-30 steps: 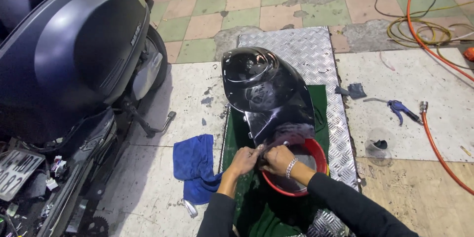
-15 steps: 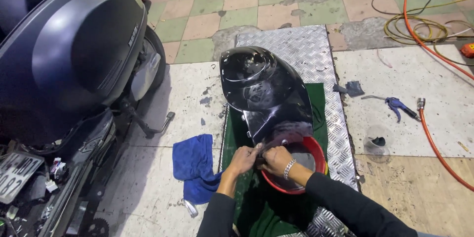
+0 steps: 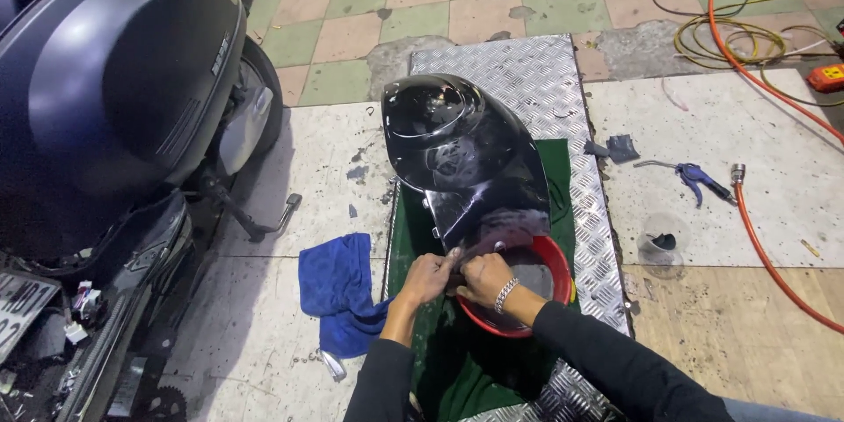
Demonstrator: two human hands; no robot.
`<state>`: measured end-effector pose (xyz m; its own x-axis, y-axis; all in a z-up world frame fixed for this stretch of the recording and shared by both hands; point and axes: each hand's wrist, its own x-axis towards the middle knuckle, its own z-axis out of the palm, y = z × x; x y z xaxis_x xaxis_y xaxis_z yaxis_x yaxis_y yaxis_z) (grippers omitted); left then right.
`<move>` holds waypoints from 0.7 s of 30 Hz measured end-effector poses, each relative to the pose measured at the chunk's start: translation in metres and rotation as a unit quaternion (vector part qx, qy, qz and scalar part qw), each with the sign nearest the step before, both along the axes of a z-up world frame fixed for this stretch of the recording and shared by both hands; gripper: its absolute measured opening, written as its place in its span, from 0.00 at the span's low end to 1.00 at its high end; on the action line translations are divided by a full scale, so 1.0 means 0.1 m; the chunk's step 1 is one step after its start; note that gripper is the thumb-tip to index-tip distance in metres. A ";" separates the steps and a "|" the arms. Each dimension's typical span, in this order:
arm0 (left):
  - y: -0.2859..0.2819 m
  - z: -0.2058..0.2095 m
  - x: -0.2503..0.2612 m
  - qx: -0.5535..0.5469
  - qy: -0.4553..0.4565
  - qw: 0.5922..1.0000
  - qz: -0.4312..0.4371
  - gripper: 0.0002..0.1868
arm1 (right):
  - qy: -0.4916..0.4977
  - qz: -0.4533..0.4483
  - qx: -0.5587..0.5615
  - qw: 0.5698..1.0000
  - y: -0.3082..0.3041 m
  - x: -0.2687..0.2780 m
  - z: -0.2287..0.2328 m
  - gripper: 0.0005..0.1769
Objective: A person is wet-sanding a motorcycle body part to prepare the surface, using sandpaper and a bowl of water.
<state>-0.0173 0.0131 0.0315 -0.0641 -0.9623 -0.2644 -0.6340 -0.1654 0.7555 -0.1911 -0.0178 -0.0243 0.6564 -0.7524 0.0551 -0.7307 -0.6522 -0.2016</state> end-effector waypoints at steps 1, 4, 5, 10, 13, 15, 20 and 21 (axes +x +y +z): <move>-0.01 -0.07 0.02 0.000 0.000 1.000 0.001 0.38 | 0.000 0.001 0.000 1.000 -0.01 0.01 -0.03 0.18; -0.02 -0.18 0.05 -0.007 0.004 1.000 0.005 0.38 | 0.001 0.011 -0.006 1.000 -0.02 0.02 -0.06 0.17; -0.01 -0.15 0.04 -0.005 0.014 1.000 0.005 0.38 | 0.011 0.018 -0.013 1.000 0.00 0.02 -0.01 0.15; -0.04 -0.25 0.06 -0.006 0.016 1.000 0.005 0.38 | 0.016 0.036 -0.015 0.999 -0.04 0.00 0.06 0.15; 0.00 -0.16 0.03 -0.002 0.019 1.000 0.014 0.38 | 0.027 0.023 -0.001 0.999 -0.03 0.02 0.04 0.17; 0.03 -0.03 -0.01 -0.004 0.011 1.000 0.009 0.38 | 0.051 0.015 -0.019 0.998 -0.04 0.05 -0.01 0.17; -0.01 -0.15 0.05 -0.002 0.012 1.000 0.016 0.38 | 0.008 0.007 0.006 1.000 -0.02 0.05 -0.02 0.16; 0.00 -0.14 0.04 -0.002 0.012 1.000 0.015 0.38 | -0.013 0.003 0.029 0.999 0.00 0.02 0.03 0.15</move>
